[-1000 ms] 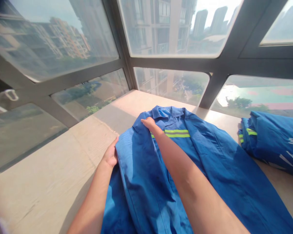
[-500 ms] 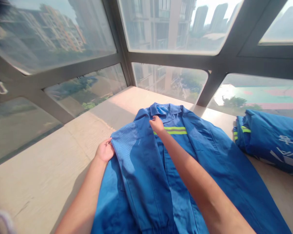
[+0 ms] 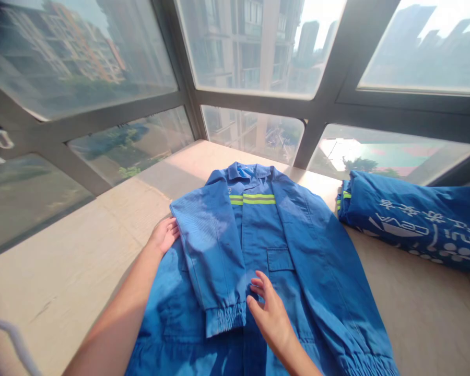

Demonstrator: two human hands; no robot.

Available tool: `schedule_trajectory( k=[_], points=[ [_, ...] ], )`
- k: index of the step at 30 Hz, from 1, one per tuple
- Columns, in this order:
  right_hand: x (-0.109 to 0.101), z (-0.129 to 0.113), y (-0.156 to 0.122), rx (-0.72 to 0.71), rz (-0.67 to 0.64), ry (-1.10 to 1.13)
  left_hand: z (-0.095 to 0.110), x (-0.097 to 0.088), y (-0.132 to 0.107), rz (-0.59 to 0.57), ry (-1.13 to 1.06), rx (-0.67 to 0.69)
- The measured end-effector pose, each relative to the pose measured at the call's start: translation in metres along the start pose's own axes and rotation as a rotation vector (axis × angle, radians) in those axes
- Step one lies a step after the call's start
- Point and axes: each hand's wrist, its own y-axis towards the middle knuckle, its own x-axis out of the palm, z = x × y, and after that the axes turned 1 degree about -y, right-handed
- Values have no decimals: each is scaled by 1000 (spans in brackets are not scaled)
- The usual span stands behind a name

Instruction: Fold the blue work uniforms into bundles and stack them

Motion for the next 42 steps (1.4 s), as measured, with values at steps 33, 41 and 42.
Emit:
schedule_trajectory(
  k=[33,41,42],
  points=[
    [36,-21,-50,-214,-287,-151,-58,-116,-213,267,765,5],
    [-32,-14,-34,-253,-31,-188,-59,-117,-211,183,736,-61],
    [-40,-12,-33,-259,3,-206,-61,-118,-211,180,722,-88]
  ],
)
